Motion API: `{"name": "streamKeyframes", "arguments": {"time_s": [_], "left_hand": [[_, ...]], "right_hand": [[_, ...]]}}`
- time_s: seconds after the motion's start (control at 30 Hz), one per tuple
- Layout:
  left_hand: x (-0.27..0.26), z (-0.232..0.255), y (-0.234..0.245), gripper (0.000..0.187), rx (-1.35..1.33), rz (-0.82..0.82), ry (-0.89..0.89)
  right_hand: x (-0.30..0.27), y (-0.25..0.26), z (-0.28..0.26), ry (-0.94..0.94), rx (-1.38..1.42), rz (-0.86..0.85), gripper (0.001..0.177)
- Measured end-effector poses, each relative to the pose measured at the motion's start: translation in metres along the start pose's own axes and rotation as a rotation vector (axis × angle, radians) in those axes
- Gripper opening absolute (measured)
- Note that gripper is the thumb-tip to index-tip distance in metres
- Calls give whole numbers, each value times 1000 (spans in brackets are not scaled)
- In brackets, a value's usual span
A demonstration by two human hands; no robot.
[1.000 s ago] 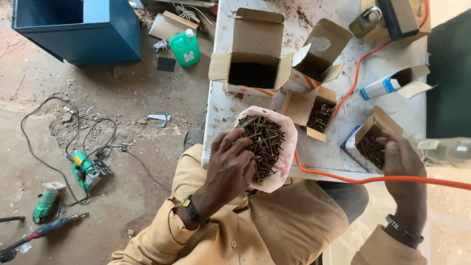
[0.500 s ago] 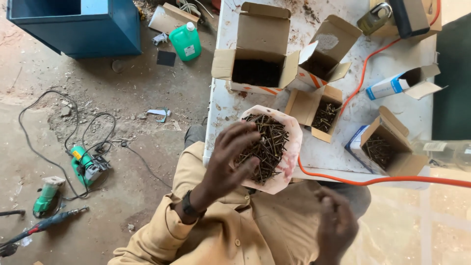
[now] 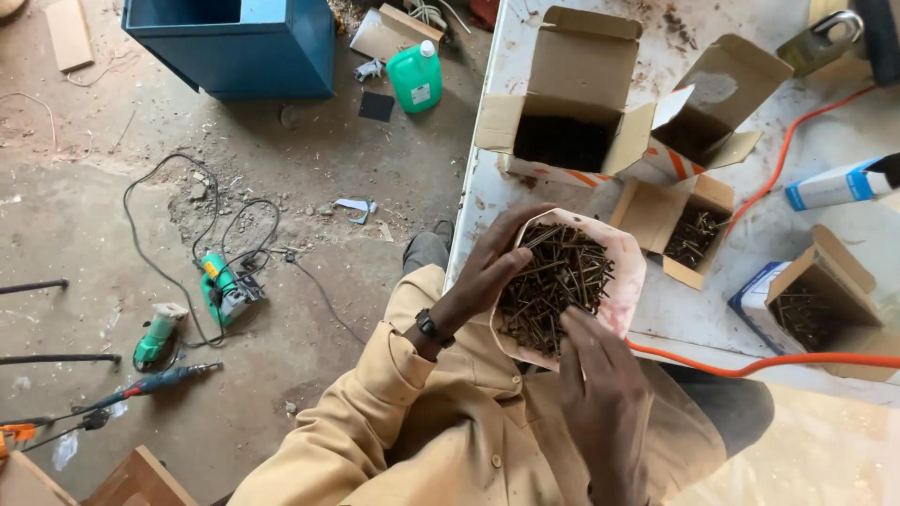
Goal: Sorting through a collection of nails to select or organize them.
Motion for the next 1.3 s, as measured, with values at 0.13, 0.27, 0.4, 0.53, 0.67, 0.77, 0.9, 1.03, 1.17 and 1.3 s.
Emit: {"name": "streamKeyframes", "arguments": {"time_s": [0.13,0.27,0.4,0.53,0.67,0.77,0.9,1.03,1.17,1.3], "left_hand": [[-1,5,2,51,158,9,-30],[-1,0,4,50,292,-7,-46],[-2,1,1,49,297,-10,-49],[1,7,2,50,266,-5,-66],[1,7,2,46,286,-5,-42],[0,6,3,44,304,9,-48],[-1,5,2,41,338,24,-66],[0,1,2,41,349,23,-74],[0,4,1,40,366,30,-106],[3,6,1,39,362,28,-105]], "right_hand": [[25,-20,13,17,-87,-139,23],[28,-49,40,-87,-278,-250,11],[25,-66,50,-185,-370,-262,28],[33,-57,40,-240,-394,-216,24],[32,-57,44,-280,-379,-257,20],[32,-56,49,-280,-344,-269,20],[30,-55,63,-286,-194,-353,22],[34,-28,56,-222,36,-197,11],[21,-20,79,-675,1013,-149,10],[18,-35,84,-685,1207,-208,26]]}}
Point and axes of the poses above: each hand's wrist, its own x-axis towards the middle knuckle, its own y-axis out of the back of the hand, z = x × y, the point moved 7 cm from there along x, towards the middle knuckle, and after that the axes turned 5 degrees about -y, right-handed, at the moved point
